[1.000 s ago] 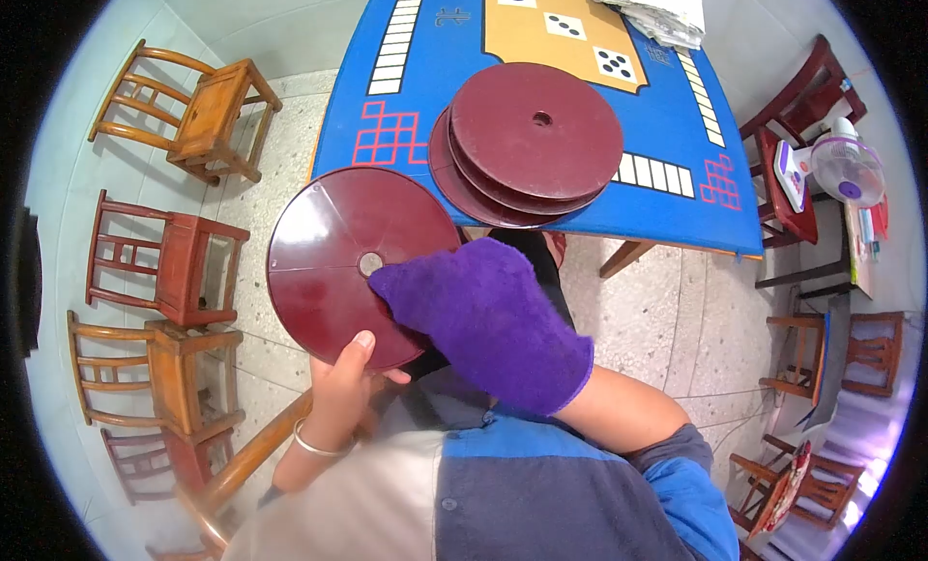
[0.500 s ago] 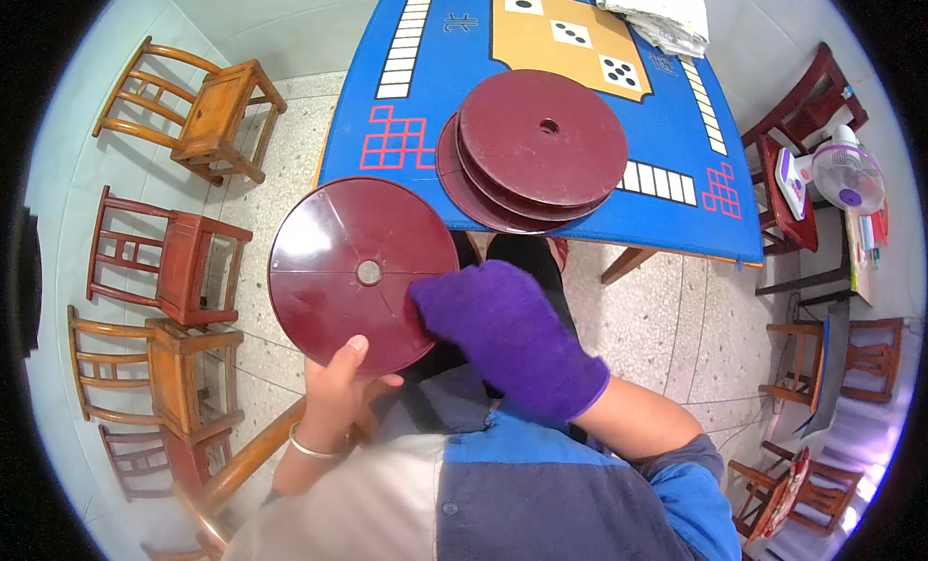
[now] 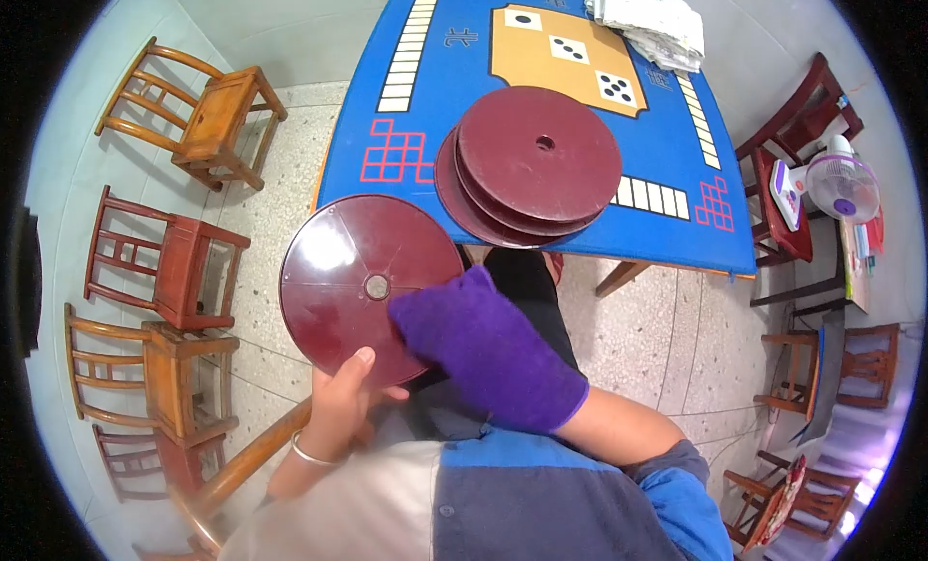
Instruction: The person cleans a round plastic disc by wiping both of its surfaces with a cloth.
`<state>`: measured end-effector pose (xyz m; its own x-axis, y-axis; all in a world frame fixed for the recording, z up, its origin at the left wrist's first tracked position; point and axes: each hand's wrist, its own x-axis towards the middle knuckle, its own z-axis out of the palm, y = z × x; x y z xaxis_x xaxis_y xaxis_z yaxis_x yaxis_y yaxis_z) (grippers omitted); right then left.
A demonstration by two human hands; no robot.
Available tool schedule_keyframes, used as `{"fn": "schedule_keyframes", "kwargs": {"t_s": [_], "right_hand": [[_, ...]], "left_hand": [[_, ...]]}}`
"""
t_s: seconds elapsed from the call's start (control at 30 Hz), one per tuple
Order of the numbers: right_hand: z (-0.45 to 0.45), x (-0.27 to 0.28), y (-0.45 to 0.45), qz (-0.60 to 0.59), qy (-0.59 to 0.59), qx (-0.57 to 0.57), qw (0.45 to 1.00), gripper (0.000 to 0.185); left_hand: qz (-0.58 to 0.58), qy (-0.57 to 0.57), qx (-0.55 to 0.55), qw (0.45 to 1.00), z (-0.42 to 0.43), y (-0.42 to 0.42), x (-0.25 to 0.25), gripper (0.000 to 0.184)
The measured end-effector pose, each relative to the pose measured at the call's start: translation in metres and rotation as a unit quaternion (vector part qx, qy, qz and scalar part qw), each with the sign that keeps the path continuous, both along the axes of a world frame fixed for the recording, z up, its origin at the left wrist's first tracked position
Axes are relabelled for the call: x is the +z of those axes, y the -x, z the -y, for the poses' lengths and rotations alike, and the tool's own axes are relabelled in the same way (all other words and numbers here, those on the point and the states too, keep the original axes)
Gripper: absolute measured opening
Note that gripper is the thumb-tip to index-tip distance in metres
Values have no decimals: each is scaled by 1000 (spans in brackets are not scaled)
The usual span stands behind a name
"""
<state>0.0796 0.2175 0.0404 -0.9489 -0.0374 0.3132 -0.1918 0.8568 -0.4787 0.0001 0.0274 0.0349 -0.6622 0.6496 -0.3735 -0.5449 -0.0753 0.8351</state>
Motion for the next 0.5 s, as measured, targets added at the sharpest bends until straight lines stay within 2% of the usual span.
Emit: {"fn": "schedule_keyframes", "kwargs": {"t_s": [0.1,0.17,0.27,0.3,0.4,0.5], "right_hand": [[-14,5,1,-37,6,-69,997,36],[-25,0,-1,-30,9,-75,997,37],[-26,-8,-2,-51,15,-71,996,36],[-25,-9,-1,-62,18,-64,996,35],[-26,-8,3,-3,4,-78,997,36],[-23,-3,5,41,-3,-82,996,39]], "left_hand": [[23,-33,5,999,-6,1,-5,33],[73,-62,25,995,-9,8,-17,36],[79,-66,-4,995,-4,27,-30,38],[100,-41,-3,994,-3,28,-30,37],[149,-78,35,985,0,29,-45,35],[246,-136,70,957,5,24,-47,32]]}}
